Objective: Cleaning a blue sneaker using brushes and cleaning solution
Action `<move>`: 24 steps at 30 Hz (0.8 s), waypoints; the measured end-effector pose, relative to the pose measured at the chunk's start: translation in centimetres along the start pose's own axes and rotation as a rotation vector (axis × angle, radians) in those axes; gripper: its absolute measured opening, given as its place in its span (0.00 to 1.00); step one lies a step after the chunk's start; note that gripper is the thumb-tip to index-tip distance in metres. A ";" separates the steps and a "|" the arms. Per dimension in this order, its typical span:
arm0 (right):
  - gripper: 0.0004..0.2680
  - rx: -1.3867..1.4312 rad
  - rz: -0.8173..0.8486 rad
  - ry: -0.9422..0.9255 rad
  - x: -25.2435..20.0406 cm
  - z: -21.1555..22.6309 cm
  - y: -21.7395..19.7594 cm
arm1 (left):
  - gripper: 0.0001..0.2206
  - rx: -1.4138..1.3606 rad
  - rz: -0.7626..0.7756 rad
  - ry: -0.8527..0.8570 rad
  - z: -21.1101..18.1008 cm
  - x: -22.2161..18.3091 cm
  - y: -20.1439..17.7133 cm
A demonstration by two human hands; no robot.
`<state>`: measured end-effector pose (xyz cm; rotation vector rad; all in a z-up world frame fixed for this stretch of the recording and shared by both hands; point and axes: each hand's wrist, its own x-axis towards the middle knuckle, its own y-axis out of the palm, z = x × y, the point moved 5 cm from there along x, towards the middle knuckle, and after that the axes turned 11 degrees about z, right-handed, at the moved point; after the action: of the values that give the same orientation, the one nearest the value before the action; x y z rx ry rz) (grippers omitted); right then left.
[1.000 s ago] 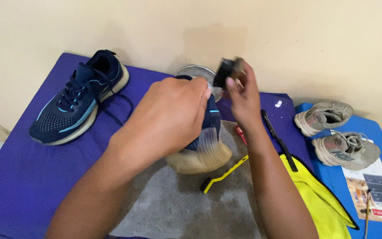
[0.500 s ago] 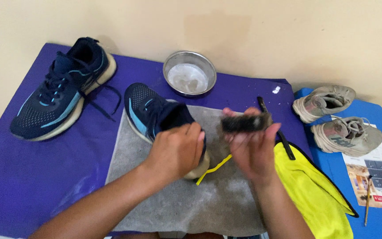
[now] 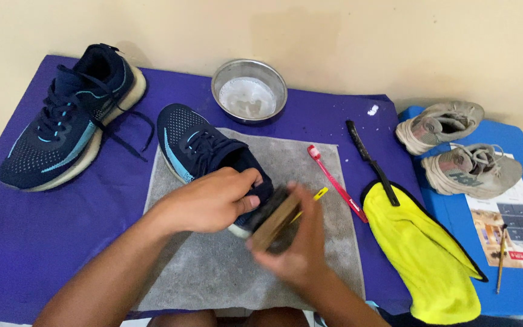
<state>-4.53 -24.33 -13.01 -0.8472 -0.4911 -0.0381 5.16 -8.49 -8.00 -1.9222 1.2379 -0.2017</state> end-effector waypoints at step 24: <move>0.48 -0.266 -0.071 -0.180 -0.8 -1.1 1.5 | 0.14 0.020 -0.023 0.079 1.8 1.5 1.1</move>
<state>-4.43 -24.27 -15.03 -1.0993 -0.6958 -0.0949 6.09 -8.90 -10.35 -1.9274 1.2616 -0.3038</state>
